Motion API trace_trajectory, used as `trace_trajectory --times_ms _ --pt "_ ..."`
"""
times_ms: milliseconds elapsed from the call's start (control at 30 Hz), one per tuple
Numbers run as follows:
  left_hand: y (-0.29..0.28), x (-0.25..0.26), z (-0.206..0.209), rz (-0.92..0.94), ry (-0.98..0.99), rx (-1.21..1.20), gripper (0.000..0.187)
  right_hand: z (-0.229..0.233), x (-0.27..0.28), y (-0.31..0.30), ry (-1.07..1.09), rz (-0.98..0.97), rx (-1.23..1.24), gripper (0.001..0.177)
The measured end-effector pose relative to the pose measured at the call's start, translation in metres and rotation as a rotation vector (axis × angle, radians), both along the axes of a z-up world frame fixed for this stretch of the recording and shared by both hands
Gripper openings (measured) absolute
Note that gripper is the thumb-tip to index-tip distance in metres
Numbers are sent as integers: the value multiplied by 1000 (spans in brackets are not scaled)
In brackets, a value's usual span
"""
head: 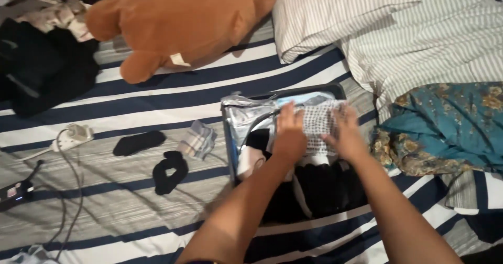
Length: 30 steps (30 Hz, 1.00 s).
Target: The recorder is folding clothes and packing them into a small suitcase or bag on a bed.
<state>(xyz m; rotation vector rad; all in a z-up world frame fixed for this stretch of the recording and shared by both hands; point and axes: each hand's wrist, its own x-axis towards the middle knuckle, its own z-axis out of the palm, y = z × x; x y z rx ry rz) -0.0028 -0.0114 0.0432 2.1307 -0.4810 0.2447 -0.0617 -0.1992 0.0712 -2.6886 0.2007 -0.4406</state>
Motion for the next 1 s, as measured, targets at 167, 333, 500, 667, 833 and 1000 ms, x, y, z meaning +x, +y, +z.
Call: trace_trajectory --times_ms 167,333,500,667,833,1000 --pt "2 -3 -40 -381 167 495 82 -99 -10 -4 350 152 -180 88" --pt "4 1 -70 -360 70 557 85 -123 -10 5 279 75 -285 83" --pt "-2 12 -66 -398 155 584 85 -125 -4 1 265 90 -215 84" --pt "1 8 -54 -402 167 568 81 -115 -7 5 242 97 -231 85" --pt "37 -4 -21 -434 -3 234 65 -67 -4 26 487 -12 -81 84" --pt "126 -24 76 -443 -73 -84 60 -27 6 77 -43 166 248 61"
